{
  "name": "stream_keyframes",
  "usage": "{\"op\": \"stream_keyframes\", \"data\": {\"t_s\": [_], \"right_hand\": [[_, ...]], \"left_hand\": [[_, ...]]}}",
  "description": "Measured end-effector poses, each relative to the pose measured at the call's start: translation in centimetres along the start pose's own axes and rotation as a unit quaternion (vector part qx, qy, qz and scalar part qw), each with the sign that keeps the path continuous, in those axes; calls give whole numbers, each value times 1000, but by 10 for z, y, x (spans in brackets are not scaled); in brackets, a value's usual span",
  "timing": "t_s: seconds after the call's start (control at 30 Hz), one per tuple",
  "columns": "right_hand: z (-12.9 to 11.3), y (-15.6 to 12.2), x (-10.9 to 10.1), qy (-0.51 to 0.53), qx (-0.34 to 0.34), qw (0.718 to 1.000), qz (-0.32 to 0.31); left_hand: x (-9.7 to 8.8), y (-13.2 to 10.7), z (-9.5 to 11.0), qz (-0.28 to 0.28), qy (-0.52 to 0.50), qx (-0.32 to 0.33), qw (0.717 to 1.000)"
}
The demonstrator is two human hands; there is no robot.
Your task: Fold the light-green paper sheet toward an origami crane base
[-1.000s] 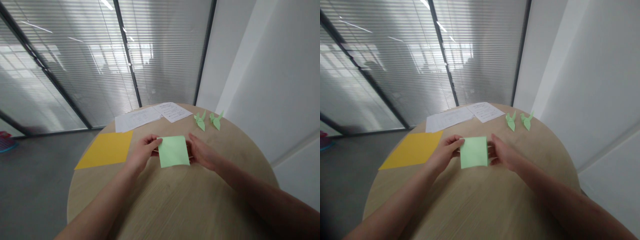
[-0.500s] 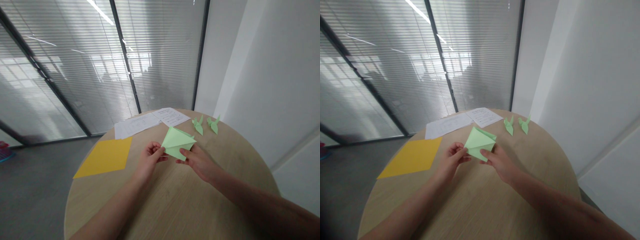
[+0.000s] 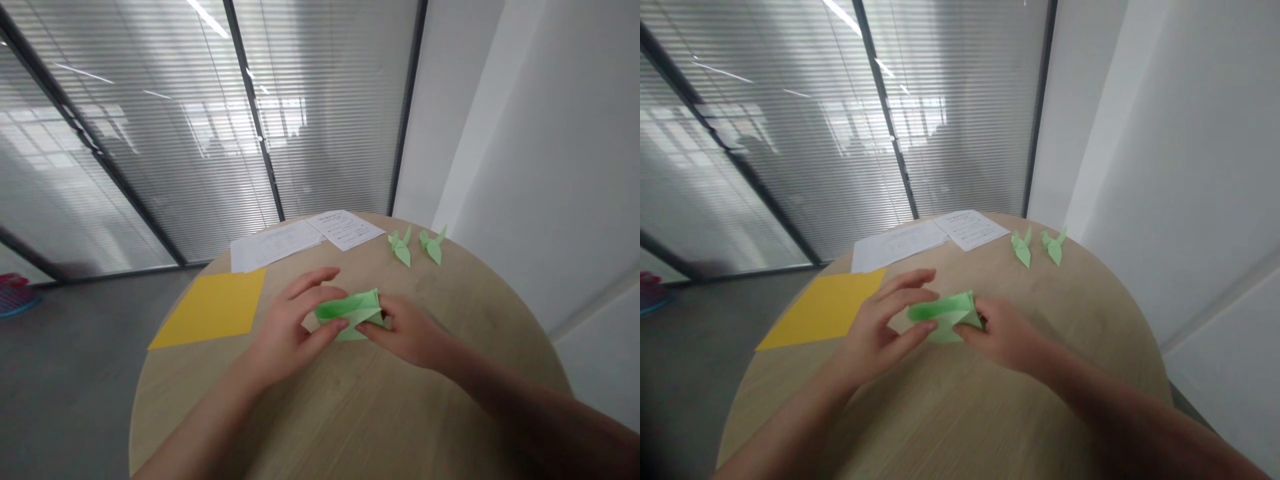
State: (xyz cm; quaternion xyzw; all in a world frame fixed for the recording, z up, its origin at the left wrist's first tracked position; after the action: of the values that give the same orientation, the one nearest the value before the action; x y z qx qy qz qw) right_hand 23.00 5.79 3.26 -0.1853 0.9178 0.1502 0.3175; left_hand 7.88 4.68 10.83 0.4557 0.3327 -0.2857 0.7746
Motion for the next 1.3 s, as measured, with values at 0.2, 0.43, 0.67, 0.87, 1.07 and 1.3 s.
{"op": "stream_keyframes", "data": {"t_s": [0.2,0.43,0.67,0.87,1.07,1.3], "right_hand": [[-22,-4,3,-14,-58,998,-37],[-20,-7,8,-29,-60,996,-56],[-20,-11,18,-61,-72,991,-96],[-21,-12,24,-43,-73,989,-125],[-21,-8,19,30,-59,992,-112],[-25,-11,22,17,-70,989,-130]], "left_hand": [[7,7,5,-61,-78,-8,995],[17,-2,-40,2,-265,-195,944],[29,-4,-47,-59,-278,-247,926],[33,1,-33,-89,-260,-223,935],[28,-5,-40,-33,-304,-267,914],[33,-6,-42,-25,-344,-257,903]]}}
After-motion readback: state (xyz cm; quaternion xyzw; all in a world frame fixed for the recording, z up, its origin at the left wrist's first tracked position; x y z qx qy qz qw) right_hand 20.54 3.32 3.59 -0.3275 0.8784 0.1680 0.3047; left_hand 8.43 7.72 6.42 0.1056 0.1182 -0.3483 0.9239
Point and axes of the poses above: each hand's wrist, its own y-axis towards the middle knuckle, its own x-axis out of the palm, z = x × y, the point moved 10 cm from there along y, towards the middle knuckle, and after that the axes turned 14 degrees about -z, right-handed, at the moved point
